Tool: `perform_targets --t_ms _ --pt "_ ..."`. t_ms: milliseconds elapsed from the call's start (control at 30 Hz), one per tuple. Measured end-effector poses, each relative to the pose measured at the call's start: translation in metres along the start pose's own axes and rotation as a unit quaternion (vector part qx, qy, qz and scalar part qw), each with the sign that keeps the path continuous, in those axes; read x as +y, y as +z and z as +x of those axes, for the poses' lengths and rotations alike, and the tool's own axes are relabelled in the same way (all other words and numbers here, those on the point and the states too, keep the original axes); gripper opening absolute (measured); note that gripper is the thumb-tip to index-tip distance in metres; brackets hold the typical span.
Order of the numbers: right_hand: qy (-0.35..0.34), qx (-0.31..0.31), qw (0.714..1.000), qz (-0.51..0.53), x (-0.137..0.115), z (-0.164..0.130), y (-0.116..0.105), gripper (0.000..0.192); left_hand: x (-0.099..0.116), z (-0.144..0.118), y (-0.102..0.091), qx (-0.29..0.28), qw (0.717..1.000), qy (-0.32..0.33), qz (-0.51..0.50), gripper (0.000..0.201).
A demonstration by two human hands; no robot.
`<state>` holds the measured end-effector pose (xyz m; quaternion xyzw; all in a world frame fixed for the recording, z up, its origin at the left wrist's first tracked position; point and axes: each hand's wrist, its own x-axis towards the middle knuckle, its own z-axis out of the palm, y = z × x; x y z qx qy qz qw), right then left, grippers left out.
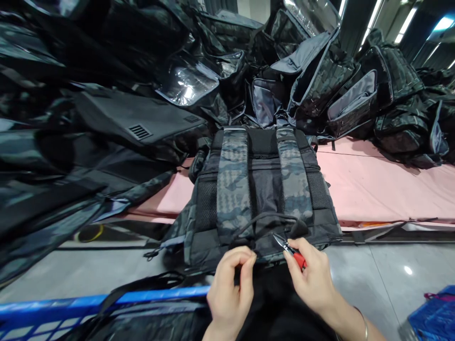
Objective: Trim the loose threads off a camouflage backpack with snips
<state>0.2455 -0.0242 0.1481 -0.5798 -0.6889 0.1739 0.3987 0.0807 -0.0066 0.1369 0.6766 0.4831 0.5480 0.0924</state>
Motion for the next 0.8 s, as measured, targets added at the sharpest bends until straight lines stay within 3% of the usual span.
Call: perform_targets --t_ms 100,200,300,367,433,500,633,767,800 --pt "-0.024 0.002 0.999 0.025 0.006 -0.004 -0.001 0.012 -0.006 -0.02 -0.016 0.006 1.0 0.004 -0.011 0.011" --pt "-0.076 -0.014 0.997 0.009 0.015 -0.008 -0.005 0.014 -0.013 -0.046 -0.026 -0.023 1.0 -0.02 -0.001 0.011" --pt "-0.122 -0.048 0.991 -0.028 0.021 -0.006 -0.012 0.019 -0.027 -0.075 -0.026 -0.047 0.991 -0.126 0.016 0.018" --pt "-0.133 -0.061 0.988 -0.041 0.021 0.001 -0.018 0.023 -0.043 -0.093 -0.021 -0.047 0.965 -0.257 -0.01 0.029" --pt "-0.128 -0.068 0.988 -0.05 0.016 0.011 -0.023 0.027 -0.063 -0.107 -0.015 -0.048 0.916 -0.395 -0.059 0.038" --pt "-0.123 -0.081 0.987 -0.064 0.011 0.02 -0.029 0.029 -0.083 -0.115 -0.006 -0.061 0.872 -0.478 -0.091 0.045" --pt "-0.16 -0.098 0.976 -0.11 0.014 0.024 -0.048 0.032 -0.096 -0.115 0.019 -0.119 0.856 -0.491 -0.113 0.033" --pt "-0.184 -0.078 0.966 -0.161 0.056 0.012 -0.07 0.038 -0.081 -0.111 0.059 -0.157 0.847 -0.487 -0.145 0.014" --pt "-0.181 -0.045 0.97 -0.156 0.07 0.011 -0.074 0.037 -0.077 -0.111 0.07 -0.155 0.844 -0.491 -0.151 0.015"
